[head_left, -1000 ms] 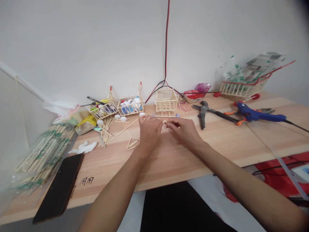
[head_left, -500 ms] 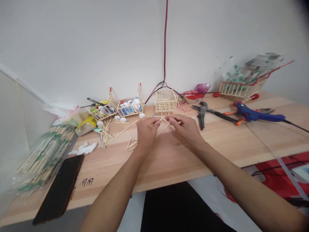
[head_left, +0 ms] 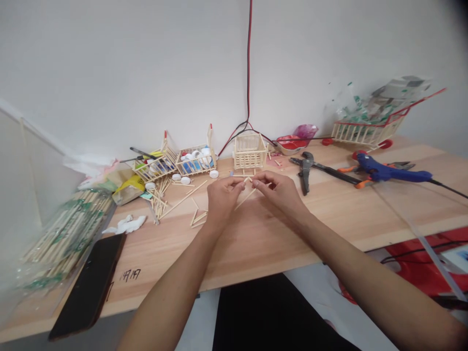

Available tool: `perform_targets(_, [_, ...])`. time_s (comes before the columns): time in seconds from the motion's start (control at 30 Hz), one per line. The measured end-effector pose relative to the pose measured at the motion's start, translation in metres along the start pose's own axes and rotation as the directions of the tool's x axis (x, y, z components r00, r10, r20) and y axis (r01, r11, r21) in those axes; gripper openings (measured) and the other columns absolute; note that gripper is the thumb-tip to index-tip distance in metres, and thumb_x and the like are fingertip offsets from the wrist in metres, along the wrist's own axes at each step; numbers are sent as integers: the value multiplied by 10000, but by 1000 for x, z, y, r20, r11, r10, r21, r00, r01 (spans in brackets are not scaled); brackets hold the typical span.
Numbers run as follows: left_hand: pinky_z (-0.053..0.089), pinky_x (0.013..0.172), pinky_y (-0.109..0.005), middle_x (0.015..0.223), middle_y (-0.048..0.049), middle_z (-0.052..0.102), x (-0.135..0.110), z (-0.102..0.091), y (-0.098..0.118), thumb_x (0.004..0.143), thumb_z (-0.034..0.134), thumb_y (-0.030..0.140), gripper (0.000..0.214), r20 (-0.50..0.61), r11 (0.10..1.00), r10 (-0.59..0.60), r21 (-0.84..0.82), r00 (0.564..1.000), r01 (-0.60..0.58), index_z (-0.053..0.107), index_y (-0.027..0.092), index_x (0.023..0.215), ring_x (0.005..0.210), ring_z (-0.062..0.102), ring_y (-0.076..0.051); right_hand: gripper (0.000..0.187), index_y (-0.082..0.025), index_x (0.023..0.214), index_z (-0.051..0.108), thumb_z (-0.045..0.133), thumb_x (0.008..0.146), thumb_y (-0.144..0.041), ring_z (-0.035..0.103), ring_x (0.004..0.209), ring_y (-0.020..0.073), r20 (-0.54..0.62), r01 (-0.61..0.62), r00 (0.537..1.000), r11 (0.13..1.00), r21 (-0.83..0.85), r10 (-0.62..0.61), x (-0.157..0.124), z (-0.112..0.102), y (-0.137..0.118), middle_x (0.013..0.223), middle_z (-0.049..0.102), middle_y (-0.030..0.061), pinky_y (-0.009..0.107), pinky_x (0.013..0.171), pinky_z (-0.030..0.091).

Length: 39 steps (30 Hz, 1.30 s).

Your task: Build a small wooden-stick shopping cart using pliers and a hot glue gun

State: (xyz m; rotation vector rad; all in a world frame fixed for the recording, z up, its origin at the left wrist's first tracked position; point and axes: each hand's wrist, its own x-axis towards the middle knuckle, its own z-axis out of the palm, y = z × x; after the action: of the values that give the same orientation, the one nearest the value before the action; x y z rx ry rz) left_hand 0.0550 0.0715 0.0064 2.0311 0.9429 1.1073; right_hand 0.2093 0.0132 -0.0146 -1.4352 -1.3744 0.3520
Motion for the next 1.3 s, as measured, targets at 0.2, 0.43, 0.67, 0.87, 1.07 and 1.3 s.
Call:
perform_targets(0.2, [472,775,-287,829,-22,754,3,-1,-5,772,646,230,139,78,998,-11,-53,997,15,767,215,838,796,676,-182,171,-176,832,684,574,832,-307,598,697,149,-7,-9,1000,1000,-2,9,0,-2,-3,768,692,23,257,615,408])
perform_targets(0.43, [409,617,-263,726,-29,729,7,-3,-15,733,670,249,120,124,999,-34,16,992,33,768,189,769,652,602,-157,216,-169,855,703,584,830,-348,642,749,173,-21,-23,999,999,25,24,2,-3,-3,803,721,44,269,657,453])
perform_targets(0.67, [415,643,-249,690,-20,697,8,-10,-11,665,739,292,153,81,928,-247,-267,965,260,751,152,728,627,569,-127,379,-178,1097,682,567,848,-441,660,919,212,-31,-80,996,991,110,83,5,-3,3,1056,716,89,320,773,495])
perform_targets(0.87, [308,511,-217,534,23,545,12,-12,-18,622,763,378,276,69,788,-366,-506,928,349,714,118,703,489,404,-57,276,-188,937,705,628,788,-407,643,748,186,127,-116,986,993,30,111,2,2,4,875,728,56,294,661,486])
perform_targets(1.07, [342,524,-208,578,-4,590,12,-9,-18,607,773,373,279,71,721,-405,-589,911,367,686,115,670,511,447,-57,215,-184,808,689,588,798,-374,571,617,145,153,-100,983,995,-14,101,0,2,-4,747,689,21,263,568,425])
perform_targets(1.3, [390,566,-212,626,-25,634,10,-7,-22,589,791,359,298,139,676,-395,-625,908,390,730,118,754,592,541,-87,207,-184,774,664,582,802,-372,545,611,138,124,-92,988,996,-16,93,2,1,2,715,660,11,257,575,404])
